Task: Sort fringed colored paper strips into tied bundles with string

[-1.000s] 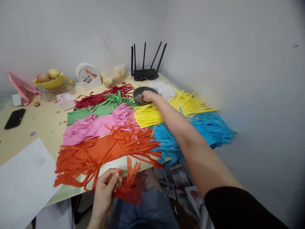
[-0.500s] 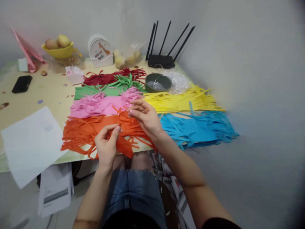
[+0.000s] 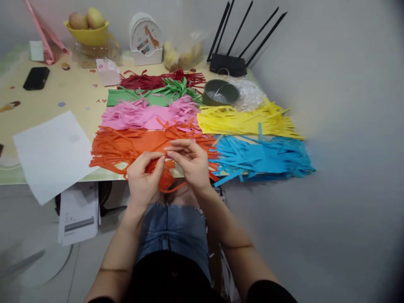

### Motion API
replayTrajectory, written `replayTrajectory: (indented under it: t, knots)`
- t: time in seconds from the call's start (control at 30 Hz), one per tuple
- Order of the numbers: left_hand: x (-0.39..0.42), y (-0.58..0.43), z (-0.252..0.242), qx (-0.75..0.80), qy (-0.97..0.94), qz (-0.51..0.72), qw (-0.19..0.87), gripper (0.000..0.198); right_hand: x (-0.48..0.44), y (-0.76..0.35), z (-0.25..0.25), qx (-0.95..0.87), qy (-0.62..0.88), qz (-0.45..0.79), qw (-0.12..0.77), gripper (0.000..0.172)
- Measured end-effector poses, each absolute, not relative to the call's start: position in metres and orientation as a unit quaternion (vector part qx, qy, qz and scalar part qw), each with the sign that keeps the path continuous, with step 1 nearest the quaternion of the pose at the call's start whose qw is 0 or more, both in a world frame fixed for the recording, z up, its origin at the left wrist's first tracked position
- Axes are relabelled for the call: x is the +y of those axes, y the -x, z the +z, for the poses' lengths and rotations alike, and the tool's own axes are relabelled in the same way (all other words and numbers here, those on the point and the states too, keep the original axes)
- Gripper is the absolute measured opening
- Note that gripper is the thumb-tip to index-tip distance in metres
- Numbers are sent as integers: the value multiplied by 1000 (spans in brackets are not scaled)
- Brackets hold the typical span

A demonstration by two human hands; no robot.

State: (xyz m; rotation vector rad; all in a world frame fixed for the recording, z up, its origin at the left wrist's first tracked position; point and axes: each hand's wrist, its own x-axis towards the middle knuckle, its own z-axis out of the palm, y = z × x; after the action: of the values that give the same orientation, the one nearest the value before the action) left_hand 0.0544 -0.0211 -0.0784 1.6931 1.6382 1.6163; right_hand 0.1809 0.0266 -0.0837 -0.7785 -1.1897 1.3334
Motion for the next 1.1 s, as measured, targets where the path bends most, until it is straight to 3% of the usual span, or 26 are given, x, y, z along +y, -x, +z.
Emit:
replayTrajectory:
  t: [0.27, 0.43, 0.83, 1.1]
  knots:
    - [-31, -45, -79, 544, -613, 540, 194, 15, 16, -187, -90, -515, 341, 569, 542, 32]
    - [-33, -48, -81, 551, -591, 541, 235, 11, 2, -184, -93, -534, 369, 508, 567, 23]
    - [-40, -63, -89, 572, -553, 566, 217, 9, -5, -188, -100, -524, 375, 520, 560, 28]
    - [-41, -68, -97, 509, -441, 634, 379, 16, 0, -198, -101, -539, 330, 567, 528, 17]
